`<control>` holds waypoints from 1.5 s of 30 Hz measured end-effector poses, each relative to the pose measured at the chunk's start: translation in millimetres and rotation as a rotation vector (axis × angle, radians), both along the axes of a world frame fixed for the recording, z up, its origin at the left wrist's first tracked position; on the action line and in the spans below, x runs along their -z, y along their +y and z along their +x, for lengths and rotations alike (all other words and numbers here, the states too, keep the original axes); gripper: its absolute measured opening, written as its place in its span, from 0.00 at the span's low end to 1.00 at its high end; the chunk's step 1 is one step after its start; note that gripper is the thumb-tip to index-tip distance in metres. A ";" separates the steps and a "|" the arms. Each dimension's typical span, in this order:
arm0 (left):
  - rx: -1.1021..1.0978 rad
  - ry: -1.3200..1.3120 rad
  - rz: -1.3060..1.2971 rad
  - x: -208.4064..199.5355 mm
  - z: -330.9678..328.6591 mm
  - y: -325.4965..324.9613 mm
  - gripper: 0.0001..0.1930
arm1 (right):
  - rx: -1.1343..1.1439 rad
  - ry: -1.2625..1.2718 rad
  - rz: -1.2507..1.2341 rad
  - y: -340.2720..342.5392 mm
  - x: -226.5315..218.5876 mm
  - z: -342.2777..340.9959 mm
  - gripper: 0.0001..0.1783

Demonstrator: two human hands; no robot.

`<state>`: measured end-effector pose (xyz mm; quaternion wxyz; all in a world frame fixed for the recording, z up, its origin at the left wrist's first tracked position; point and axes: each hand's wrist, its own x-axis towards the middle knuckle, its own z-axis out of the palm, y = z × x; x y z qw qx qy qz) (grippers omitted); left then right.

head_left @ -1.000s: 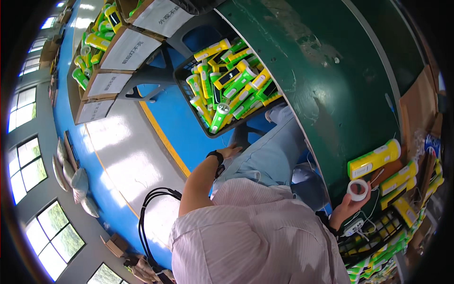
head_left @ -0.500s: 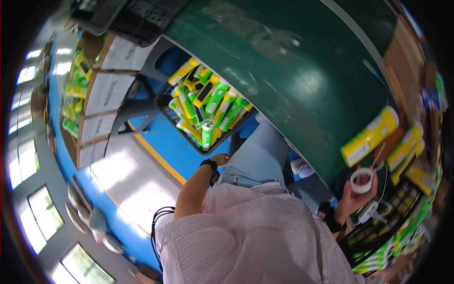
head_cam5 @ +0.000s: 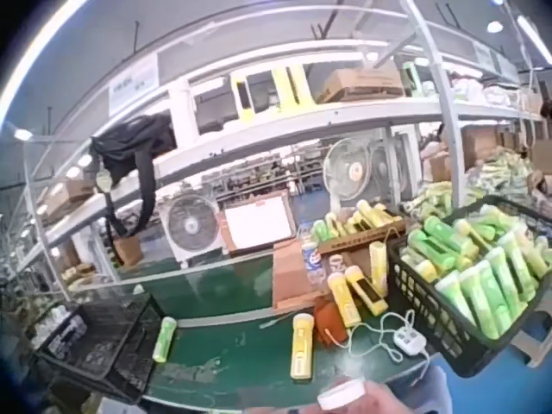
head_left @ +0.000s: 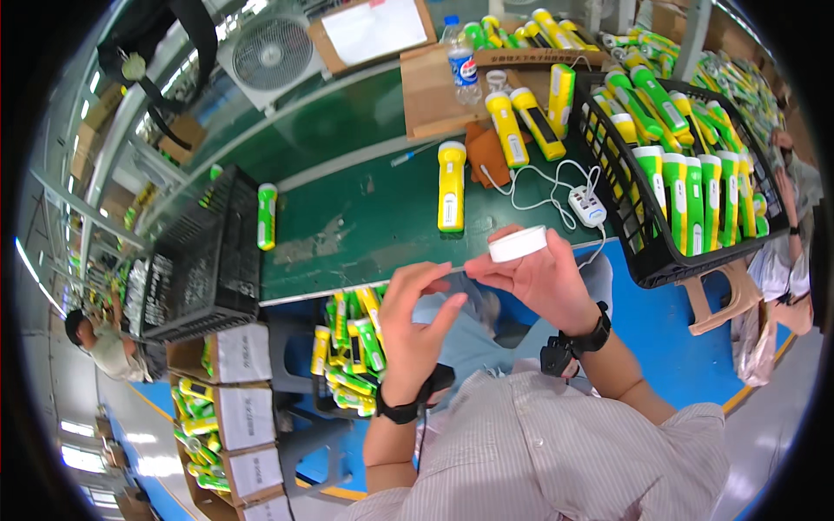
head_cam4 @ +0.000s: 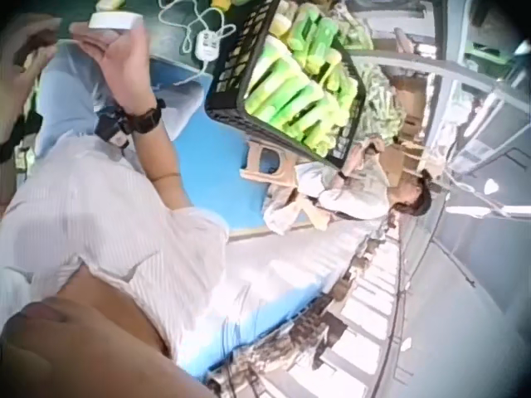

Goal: Manually assemble and inspect plastic flashlights at a factory workstation.

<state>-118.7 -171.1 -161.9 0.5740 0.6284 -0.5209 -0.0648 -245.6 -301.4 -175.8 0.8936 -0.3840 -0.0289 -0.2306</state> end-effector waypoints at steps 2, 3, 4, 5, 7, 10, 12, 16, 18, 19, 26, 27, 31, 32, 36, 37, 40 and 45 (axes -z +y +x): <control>0.032 0.057 0.000 -2.7 -10.0 -7.6 0.18 | 0.028 0.041 -0.019 11.9 -5.0 -5.8 0.32; 0.066 0.142 -0.010 -0.9 -15.2 -11.2 0.18 | 0.048 0.035 -0.021 16.5 -8.3 -7.9 0.33; 0.101 0.234 -0.017 -0.2 -19.1 -15.3 0.18 | 0.069 0.022 -0.026 18.5 -12.5 -9.6 0.33; 0.120 0.225 -0.017 0.8 -20.0 -20.4 0.18 | 0.064 0.011 0.008 19.4 -14.8 -10.5 0.34; 0.174 0.284 -0.071 1.0 -20.9 -26.6 0.19 | 0.063 -0.004 0.040 20.0 -19.2 -9.6 0.35; 0.170 0.377 -0.152 -6.7 -20.5 -34.1 0.19 | -0.025 -0.053 0.099 14.8 -24.7 -0.9 0.37; 0.199 0.280 -0.186 -13.4 -9.1 -45.8 0.18 | -0.086 -0.049 0.128 4.5 -23.3 10.9 0.38; 0.186 -0.010 -0.094 -30.8 6.8 -57.0 0.15 | -0.167 -0.084 0.043 -8.7 -13.8 24.3 0.37; 0.211 -0.188 -0.112 -44.6 17.2 -58.5 0.11 | -0.148 -0.132 0.208 -14.8 -8.1 38.9 0.37; 0.173 -0.224 -0.115 -53.2 27.3 -55.0 0.11 | -0.054 -0.058 0.068 -13.3 -16.7 44.7 0.35; -0.349 -0.966 -0.416 -216.3 129.7 -123.6 0.15 | 0.572 0.304 -0.763 -80.6 58.9 48.8 0.16; -0.365 -1.007 -0.458 -244.4 161.4 -138.0 0.12 | 0.589 0.331 -0.791 -84.3 67.1 52.0 0.14; -0.505 -1.065 -0.457 -334.1 216.2 -201.3 0.10 | 0.629 0.428 -0.818 -100.8 97.0 55.2 0.11; -0.545 -1.079 -0.447 -349.3 219.4 -217.3 0.10 | 0.613 0.460 -0.818 -104.7 100.3 53.7 0.11; -0.665 -0.842 -0.276 -367.8 251.5 -277.1 0.11 | 0.580 0.429 -0.694 -115.6 112.8 58.9 0.12; -0.639 -0.786 -0.253 -363.5 258.7 -292.6 0.12 | 0.574 0.442 -0.699 -117.1 110.8 58.1 0.12; -0.655 -0.968 -0.137 -352.2 277.6 -307.6 0.12 | 0.554 0.476 -0.740 -111.3 98.5 55.8 0.13; -0.584 -0.961 -0.026 -351.8 284.1 -312.1 0.13 | 0.545 0.491 -0.765 -114.1 100.4 53.8 0.12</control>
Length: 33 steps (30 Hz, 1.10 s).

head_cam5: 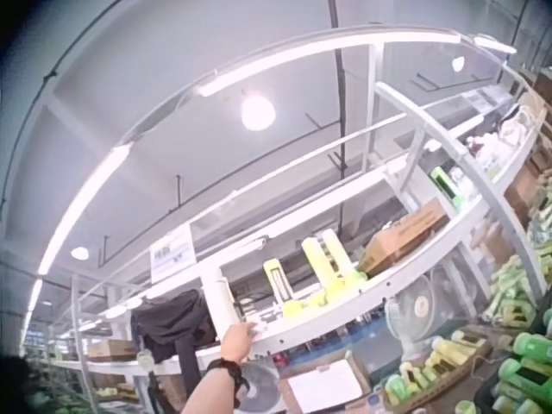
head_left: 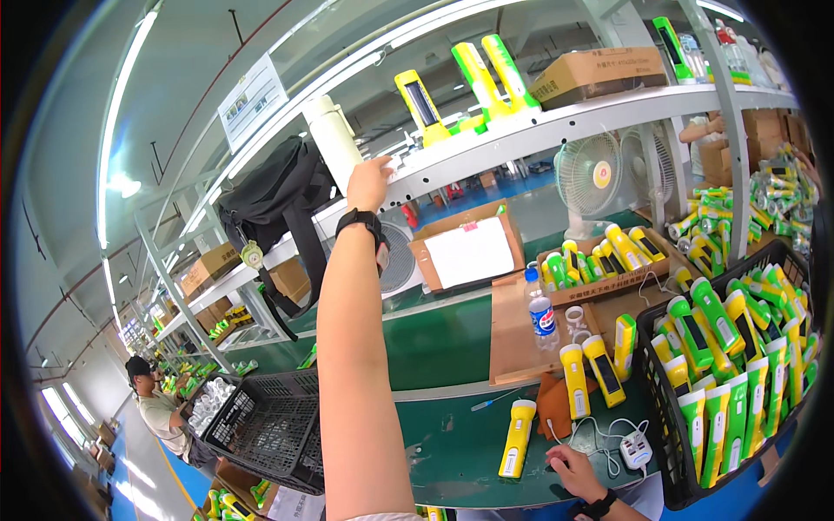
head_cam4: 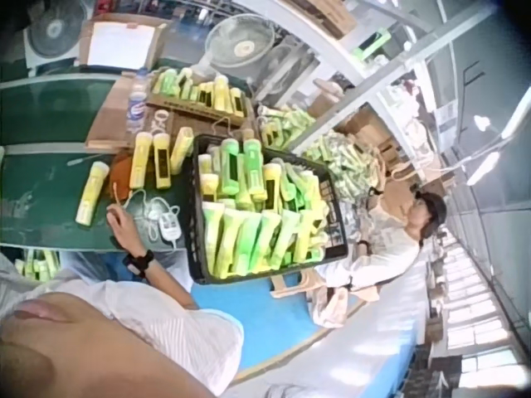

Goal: Manually assemble and inspect plastic flashlights at a factory workstation.

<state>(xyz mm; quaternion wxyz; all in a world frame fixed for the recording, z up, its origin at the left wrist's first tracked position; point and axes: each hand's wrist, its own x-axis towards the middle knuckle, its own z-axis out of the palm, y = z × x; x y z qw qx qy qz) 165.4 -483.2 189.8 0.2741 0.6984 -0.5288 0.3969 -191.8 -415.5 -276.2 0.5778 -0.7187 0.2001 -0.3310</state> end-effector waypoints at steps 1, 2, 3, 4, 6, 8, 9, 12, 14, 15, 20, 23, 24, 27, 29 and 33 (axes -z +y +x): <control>-0.003 -0.001 0.007 -0.7 3.3 -0.4 0.13 | 0.009 0.007 0.004 -0.2 -1.1 1.1 0.12; 0.082 -0.058 0.047 -2.2 7.0 0.9 0.13 | 0.018 0.015 0.007 -0.5 -2.3 2.2 0.12; 0.169 -0.115 0.085 -4.3 10.4 2.8 0.13 | 0.017 0.014 0.014 -1.0 -3.9 3.2 0.12; 0.237 -0.086 0.121 -6.1 11.7 4.2 0.14 | 0.012 0.015 0.013 -1.8 -5.1 2.4 0.12; 0.325 -0.157 0.094 -3.7 12.8 6.4 0.13 | 0.009 0.018 0.017 -2.0 -4.3 1.8 0.12; 0.354 -0.162 0.075 1.4 13.7 6.3 0.13 | 0.002 0.007 0.015 -2.0 -2.5 1.5 0.11; 0.339 -0.085 0.086 3.7 13.9 5.8 0.13 | 0.003 0.009 0.019 -1.6 -2.5 1.0 0.11; 0.296 -0.005 0.129 3.6 17.1 5.1 0.14 | -0.004 0.006 0.041 -0.4 -3.3 0.8 0.12; 0.271 0.005 0.157 0.1 24.1 2.6 0.14 | -0.006 0.017 0.030 -0.4 -3.3 0.1 0.11; 0.296 0.049 0.233 -3.8 27.8 2.0 0.17 | -0.008 0.022 0.030 -0.3 -3.8 0.5 0.11; 0.173 -0.240 -0.060 19.0 43.7 -3.1 0.33 | 0.000 0.023 0.025 2.3 -7.9 3.5 0.11; 0.301 -0.265 -0.090 37.1 -3.6 -0.3 0.32 | 0.015 0.035 -0.016 -0.8 -0.9 3.0 0.10; 0.205 -0.320 0.024 42.9 -18.2 -0.6 0.31 | 0.018 0.039 -0.012 -1.4 -0.1 3.0 0.10; 0.134 -0.224 0.115 49.8 -32.7 -6.0 0.31 | 0.004 0.040 -0.046 -0.3 -4.6 3.9 0.10; 0.109 -0.223 0.077 55.4 -29.3 -12.9 0.32 | 0.026 0.009 -0.045 -0.1 -8.8 4.5 0.10; 0.045 -0.224 0.015 66.3 -22.8 -18.4 0.36 | 0.028 0.032 -0.057 0.6 -5.3 3.6 0.10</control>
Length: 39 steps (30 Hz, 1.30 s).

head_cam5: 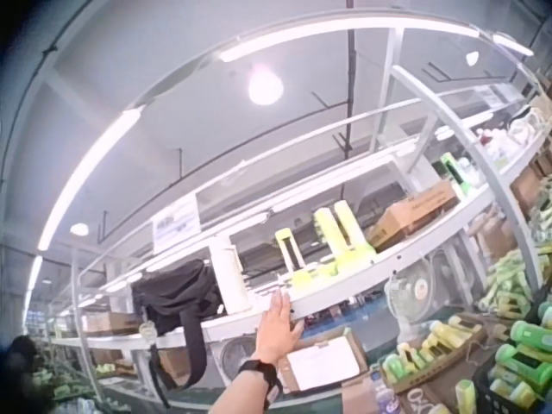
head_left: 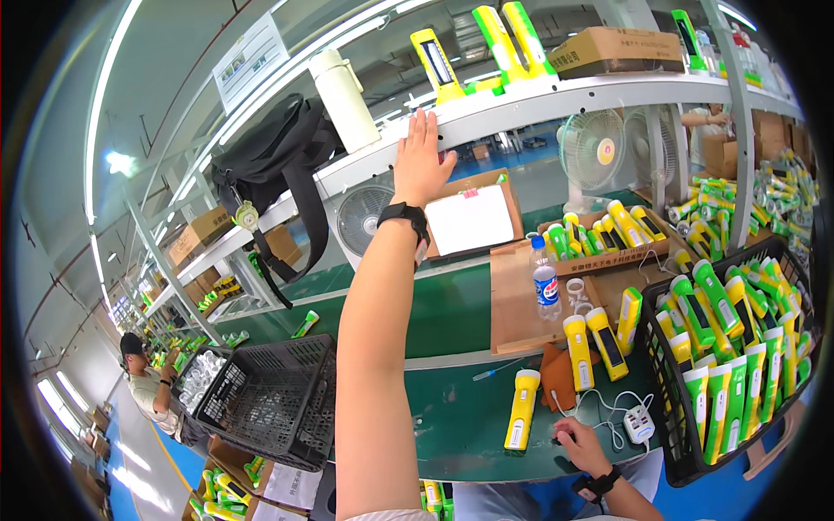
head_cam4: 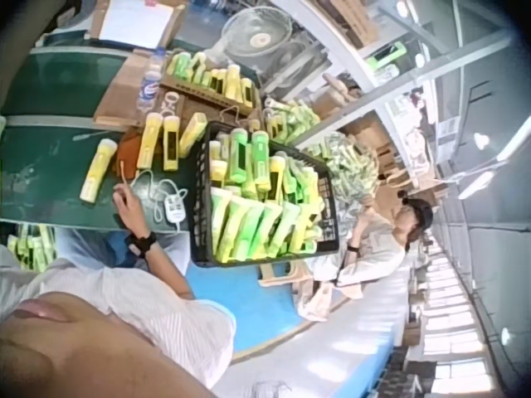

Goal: Manually assemble and inspect plastic flashlights at a factory workstation.

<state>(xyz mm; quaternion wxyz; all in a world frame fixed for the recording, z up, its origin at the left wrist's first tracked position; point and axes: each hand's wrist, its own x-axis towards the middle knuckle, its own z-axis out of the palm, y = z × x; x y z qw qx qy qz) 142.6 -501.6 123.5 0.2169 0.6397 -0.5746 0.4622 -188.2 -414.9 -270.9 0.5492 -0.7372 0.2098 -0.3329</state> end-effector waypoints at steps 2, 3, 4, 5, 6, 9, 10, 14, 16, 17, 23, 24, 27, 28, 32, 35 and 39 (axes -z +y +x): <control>-0.043 -0.001 0.009 0.8 -1.2 3.3 0.38 | -0.010 0.020 -0.019 1.6 0.9 -1.7 0.10; -0.068 0.012 0.007 1.2 -1.9 7.5 0.38 | -0.015 0.024 -0.025 2.7 2.2 -2.3 0.10; -0.094 0.022 0.005 0.6 -2.3 12.6 0.38 | -0.023 0.027 -0.012 3.8 3.6 -0.4 0.10; -0.104 0.023 -0.001 2.8 -3.2 20.7 0.38 | -0.036 0.029 0.001 6.0 4.6 1.0 0.10; -0.016 0.096 -0.108 9.0 -4.6 32.3 0.37 | -0.051 0.030 -0.004 8.0 5.7 0.9 0.10; 0.304 0.254 -0.177 54.9 -58.8 76.9 0.33 | 0.031 -0.026 -0.015 15.3 2.5 -6.0 0.11; 0.332 0.214 -0.054 86.1 -84.9 99.9 0.33 | 0.048 -0.019 -0.001 14.8 -0.9 -10.2 0.11; 0.272 0.480 0.486 237.5 -144.1 173.9 0.27 | 0.095 0.037 -0.143 8.1 10.6 -0.6 0.09; 0.344 0.867 0.460 308.3 -147.7 195.3 0.24 | 0.082 0.076 -0.289 10.7 -4.6 4.0 0.07; 0.316 0.911 0.508 330.8 -148.0 200.9 0.23 | 0.089 0.078 -0.357 9.0 -9.0 7.2 0.06; 0.294 1.055 0.599 349.3 -139.9 182.2 0.15 | 0.093 0.116 -0.386 7.4 -0.6 16.4 0.15; 0.259 1.127 0.613 340.0 -134.0 170.3 0.15 | 0.107 0.126 -0.380 10.4 -1.9 23.1 0.15; 0.126 1.076 0.701 363.5 -108.5 135.8 0.22 | 0.140 0.261 -0.331 26.2 -10.6 53.0 0.39; 0.135 1.073 0.693 370.9 -106.9 131.0 0.22 | 0.145 0.260 -0.341 28.4 -8.5 60.7 0.39; 0.392 1.531 0.673 404.5 -94.8 113.4 0.20 | 0.228 0.128 -0.269 34.0 2.6 70.6 0.42; 0.823 2.206 0.379 408.9 -110.4 118.8 0.19 | 0.019 0.080 0.072 36.2 -7.2 63.9 0.41; 0.885 2.356 0.190 406.4 -118.1 119.3 0.18 | 0.122 0.108 -0.290 30.6 2.4 68.5 0.32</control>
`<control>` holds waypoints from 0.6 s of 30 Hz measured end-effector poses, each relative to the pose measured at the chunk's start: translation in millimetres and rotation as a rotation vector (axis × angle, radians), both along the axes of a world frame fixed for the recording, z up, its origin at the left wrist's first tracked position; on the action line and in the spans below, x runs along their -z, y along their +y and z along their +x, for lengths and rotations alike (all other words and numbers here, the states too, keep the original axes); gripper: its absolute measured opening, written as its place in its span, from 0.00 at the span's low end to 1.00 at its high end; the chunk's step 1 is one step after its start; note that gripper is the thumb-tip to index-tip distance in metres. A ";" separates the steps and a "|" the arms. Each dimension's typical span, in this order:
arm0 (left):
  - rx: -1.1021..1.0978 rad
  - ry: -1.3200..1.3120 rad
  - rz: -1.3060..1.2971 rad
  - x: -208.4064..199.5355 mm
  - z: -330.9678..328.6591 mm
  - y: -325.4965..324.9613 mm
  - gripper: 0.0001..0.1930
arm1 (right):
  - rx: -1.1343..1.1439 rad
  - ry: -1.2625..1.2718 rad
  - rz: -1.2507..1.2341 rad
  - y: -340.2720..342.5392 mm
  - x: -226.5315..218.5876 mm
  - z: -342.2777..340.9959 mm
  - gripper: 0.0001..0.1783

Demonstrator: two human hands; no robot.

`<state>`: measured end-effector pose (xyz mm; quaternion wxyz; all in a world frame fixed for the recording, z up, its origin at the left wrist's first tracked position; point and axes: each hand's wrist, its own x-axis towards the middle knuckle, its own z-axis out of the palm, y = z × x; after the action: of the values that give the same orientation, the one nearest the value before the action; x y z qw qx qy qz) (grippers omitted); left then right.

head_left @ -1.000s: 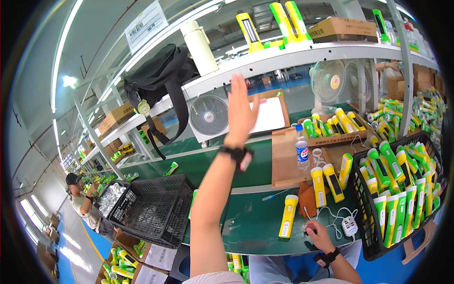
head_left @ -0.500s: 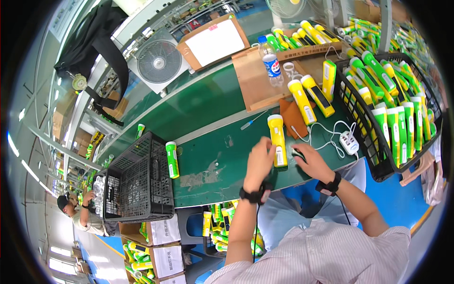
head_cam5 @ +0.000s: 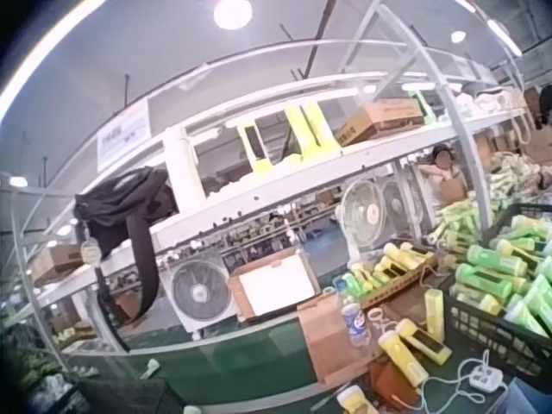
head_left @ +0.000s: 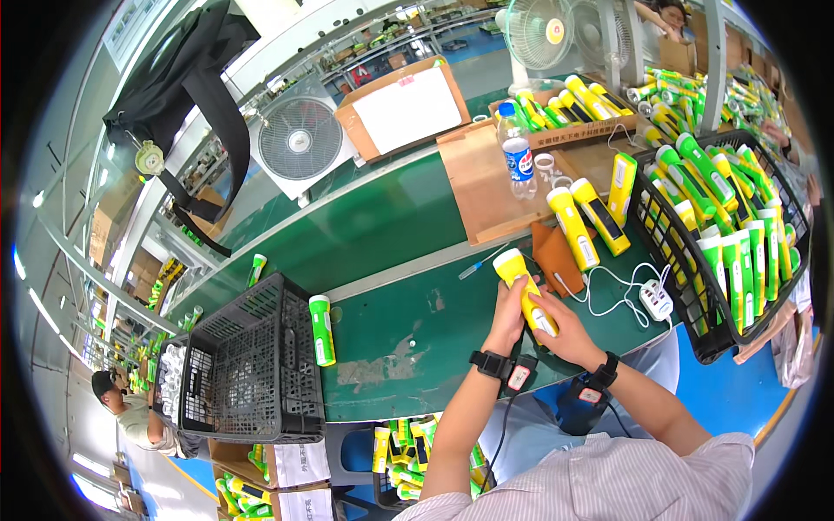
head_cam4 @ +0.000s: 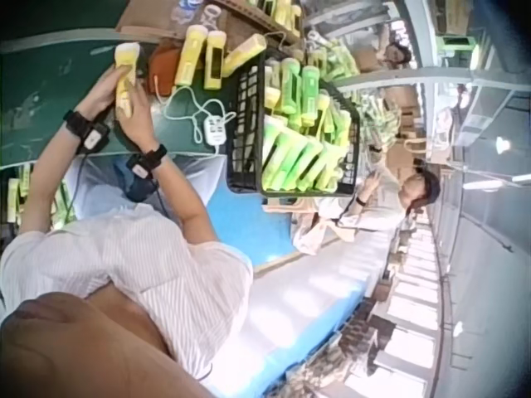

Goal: Manually assemble and inspect plastic flashlights at a factory workstation.

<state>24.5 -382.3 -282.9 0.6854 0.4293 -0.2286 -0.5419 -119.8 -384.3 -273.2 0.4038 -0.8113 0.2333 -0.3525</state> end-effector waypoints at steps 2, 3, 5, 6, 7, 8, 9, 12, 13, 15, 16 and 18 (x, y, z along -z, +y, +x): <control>-0.110 -0.049 -0.012 3.9 -1.3 -2.6 0.18 | 0.079 0.072 -0.153 4.9 -2.2 1.0 0.31; -0.110 -0.045 -0.005 5.8 -0.4 -2.3 0.18 | 0.159 0.142 -0.310 8.4 -3.9 0.5 0.30; -0.113 -0.148 0.049 -7.3 -5.6 -0.8 0.17 | 0.143 0.133 -0.319 12.2 -10.9 -1.8 0.29; -0.094 -0.157 0.057 -8.1 -7.3 0.9 0.17 | 0.125 0.142 -0.196 16.3 -12.7 -2.5 0.29; -0.091 -0.156 0.058 -7.5 -7.0 1.0 0.17 | 0.106 0.145 -0.077 18.4 -14.6 -2.0 0.28; -0.092 -0.166 0.063 -6.2 -7.2 1.1 0.17 | 0.127 0.141 -0.147 18.3 -16.2 -2.5 0.28; -0.093 -0.175 0.069 -4.9 -8.3 1.8 0.17 | 0.130 0.144 -0.143 19.1 -20.7 -5.3 0.28; -0.079 -0.174 0.080 -5.6 -7.0 3.4 0.17 | 0.145 0.266 -0.242 15.4 -28.8 -3.9 0.31; -0.062 -0.183 0.085 -4.7 -7.5 2.4 0.16 | 0.091 0.266 -0.268 8.6 -29.6 -1.8 0.31; -0.115 -0.240 0.075 7.4 -2.9 -3.2 0.17 | -0.031 0.241 -0.230 -6.9 -26.7 2.7 0.33; -0.151 -0.173 0.050 2.5 -6.5 -4.9 0.18 | -0.067 0.237 -0.197 -14.1 -28.2 2.5 0.33; -0.153 -0.135 0.072 -3.6 -4.2 -3.4 0.22 | -0.115 0.222 -0.143 -12.8 -33.0 2.1 0.32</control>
<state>20.3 -385.8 -279.2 0.6920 0.5054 -0.2209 -0.4657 -117.7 -397.1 -240.2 0.3361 -0.8840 0.2040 -0.2528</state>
